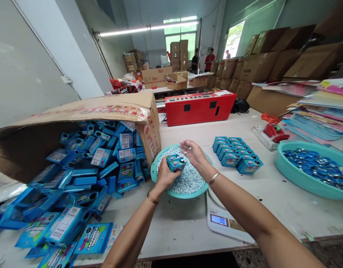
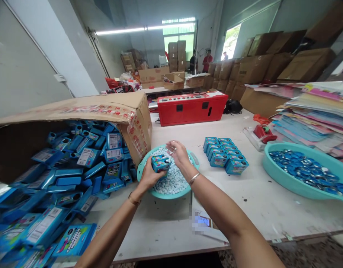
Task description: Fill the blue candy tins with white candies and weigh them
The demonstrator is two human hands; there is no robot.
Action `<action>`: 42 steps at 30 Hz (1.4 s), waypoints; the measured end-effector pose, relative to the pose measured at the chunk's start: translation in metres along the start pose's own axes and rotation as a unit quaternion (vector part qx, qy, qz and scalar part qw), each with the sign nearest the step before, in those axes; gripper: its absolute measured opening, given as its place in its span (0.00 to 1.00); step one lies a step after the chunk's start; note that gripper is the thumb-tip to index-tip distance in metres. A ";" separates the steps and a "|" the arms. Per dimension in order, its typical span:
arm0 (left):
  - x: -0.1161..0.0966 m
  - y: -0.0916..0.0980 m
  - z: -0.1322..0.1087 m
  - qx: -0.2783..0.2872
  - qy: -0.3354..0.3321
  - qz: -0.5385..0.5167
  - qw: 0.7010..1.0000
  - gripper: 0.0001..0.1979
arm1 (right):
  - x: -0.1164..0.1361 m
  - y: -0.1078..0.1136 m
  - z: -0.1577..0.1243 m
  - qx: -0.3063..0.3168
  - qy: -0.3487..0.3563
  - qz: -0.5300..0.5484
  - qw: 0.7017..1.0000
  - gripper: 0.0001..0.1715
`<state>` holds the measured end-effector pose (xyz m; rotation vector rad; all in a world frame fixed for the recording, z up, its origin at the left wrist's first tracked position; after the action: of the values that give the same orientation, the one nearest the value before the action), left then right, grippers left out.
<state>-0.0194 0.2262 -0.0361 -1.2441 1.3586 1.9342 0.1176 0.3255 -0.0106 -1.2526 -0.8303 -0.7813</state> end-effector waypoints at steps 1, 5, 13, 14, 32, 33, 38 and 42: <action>0.004 0.003 -0.001 0.009 -0.001 -0.020 1.000 0.40 | -0.004 0.012 0.000 -0.003 0.007 -0.048 0.999 0.13; 0.023 0.014 -0.006 0.058 -0.015 -0.112 0.992 0.39 | -0.031 0.039 -0.021 0.188 0.038 -0.418 0.888 0.25; 0.038 0.022 0.002 0.013 0.017 -0.226 0.974 0.37 | -0.058 0.012 -0.062 0.403 0.051 -0.661 0.631 0.29; 0.037 0.022 0.002 0.016 0.014 -0.222 0.975 0.37 | -0.059 0.011 -0.058 0.399 0.046 -0.643 0.652 0.23; -0.019 -0.006 0.007 0.064 -0.048 0.135 0.988 0.34 | -0.018 -0.004 -0.010 -0.077 0.010 0.032 0.996 0.12; -0.022 -0.007 0.009 0.067 -0.043 0.140 0.987 0.34 | -0.016 -0.006 -0.010 -0.070 0.029 0.014 0.997 0.12; -0.024 -0.011 0.010 0.059 -0.035 0.121 0.990 0.34 | -0.006 -0.010 -0.008 -0.053 0.054 -0.035 0.997 0.12; -0.021 -0.013 0.009 0.042 -0.014 0.081 0.996 0.36 | -0.001 -0.017 -0.006 -0.044 0.054 -0.019 0.997 0.13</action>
<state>-0.0028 0.2416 -0.0228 -1.0940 1.5508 1.9715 0.1030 0.3170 -0.0038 -1.2646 -0.7408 -0.9172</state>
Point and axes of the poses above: each hand's wrist, its own z-axis towards the middle knuckle, its own y-axis out of the back of the hand, x = y × z, the point moved 3 cm from there along z, towards the middle knuckle, and after that the axes turned 11 degrees about y, right-handed, at the moved point
